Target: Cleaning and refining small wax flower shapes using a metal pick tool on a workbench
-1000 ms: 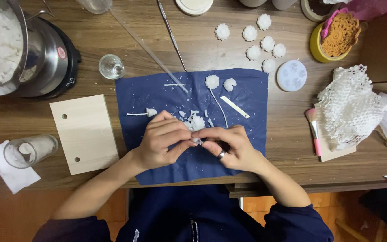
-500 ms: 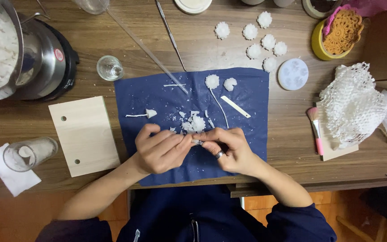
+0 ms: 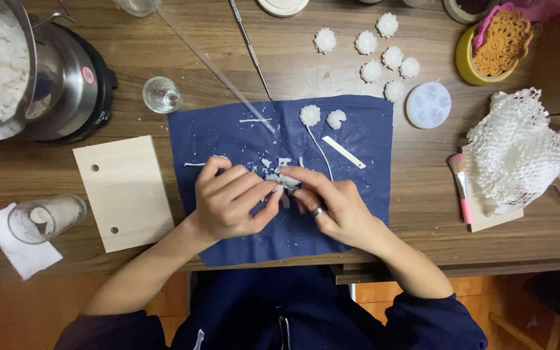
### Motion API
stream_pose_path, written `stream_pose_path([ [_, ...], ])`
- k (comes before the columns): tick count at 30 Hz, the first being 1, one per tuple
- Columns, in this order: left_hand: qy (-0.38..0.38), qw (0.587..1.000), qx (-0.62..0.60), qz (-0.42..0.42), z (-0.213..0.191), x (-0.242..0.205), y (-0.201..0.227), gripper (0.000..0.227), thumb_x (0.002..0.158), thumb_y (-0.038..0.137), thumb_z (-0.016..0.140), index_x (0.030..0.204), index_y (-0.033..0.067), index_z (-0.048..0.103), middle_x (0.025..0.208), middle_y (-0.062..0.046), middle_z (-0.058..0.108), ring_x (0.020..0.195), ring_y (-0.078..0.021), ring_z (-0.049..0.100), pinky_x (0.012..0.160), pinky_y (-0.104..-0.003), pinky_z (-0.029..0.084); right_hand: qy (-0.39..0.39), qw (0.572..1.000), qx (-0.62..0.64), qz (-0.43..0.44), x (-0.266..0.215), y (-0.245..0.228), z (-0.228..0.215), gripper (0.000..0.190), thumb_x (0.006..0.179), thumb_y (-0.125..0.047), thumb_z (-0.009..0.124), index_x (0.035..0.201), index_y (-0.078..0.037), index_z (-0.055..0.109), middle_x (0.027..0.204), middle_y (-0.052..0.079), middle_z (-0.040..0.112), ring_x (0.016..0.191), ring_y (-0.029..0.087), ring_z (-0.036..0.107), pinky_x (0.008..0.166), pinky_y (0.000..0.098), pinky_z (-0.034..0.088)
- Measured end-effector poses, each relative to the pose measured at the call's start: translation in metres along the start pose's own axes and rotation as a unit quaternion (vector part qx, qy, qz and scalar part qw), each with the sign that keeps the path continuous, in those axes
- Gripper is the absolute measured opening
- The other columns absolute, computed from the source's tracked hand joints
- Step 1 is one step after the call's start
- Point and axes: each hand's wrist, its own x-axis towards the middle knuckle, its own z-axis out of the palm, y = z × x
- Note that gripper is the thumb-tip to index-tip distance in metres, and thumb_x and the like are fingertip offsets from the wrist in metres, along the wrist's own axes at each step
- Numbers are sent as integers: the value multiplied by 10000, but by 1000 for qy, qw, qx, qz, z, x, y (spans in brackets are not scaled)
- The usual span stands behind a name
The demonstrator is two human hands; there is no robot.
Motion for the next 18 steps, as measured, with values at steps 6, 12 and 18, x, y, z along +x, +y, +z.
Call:
stream_pose_path([
  [6, -52, 986, -135, -85, -1, -1, -3, 151, 844, 139, 581, 697, 117, 605, 600, 24, 533, 523, -186, 529, 639, -296, 390, -13, 1000, -8, -9, 2, -8, -3, 257, 900, -40, 513, 1132, -50, 622, 550, 89, 613, 451, 240, 608, 478, 312, 510],
  [12, -98, 970, -184, -124, -3, 2, -4, 107, 790, 121, 599, 684, 136, 603, 558, 25, 504, 521, -202, 540, 640, -298, 395, -43, 999, -21, 18, 3, -6, -8, 231, 888, -66, 533, 1095, -86, 633, 611, 116, 646, 507, 306, 641, 505, 356, 516],
  [18, -115, 986, -89, -78, 1, 1, -6, 132, 725, 62, 609, 624, 139, 575, 515, 20, 449, 489, -181, 490, 635, -301, 391, -41, 997, -40, 43, 9, -22, -15, 312, 904, -110, 516, 1210, -88, 570, 570, 85, 615, 482, 260, 623, 523, 336, 523],
])
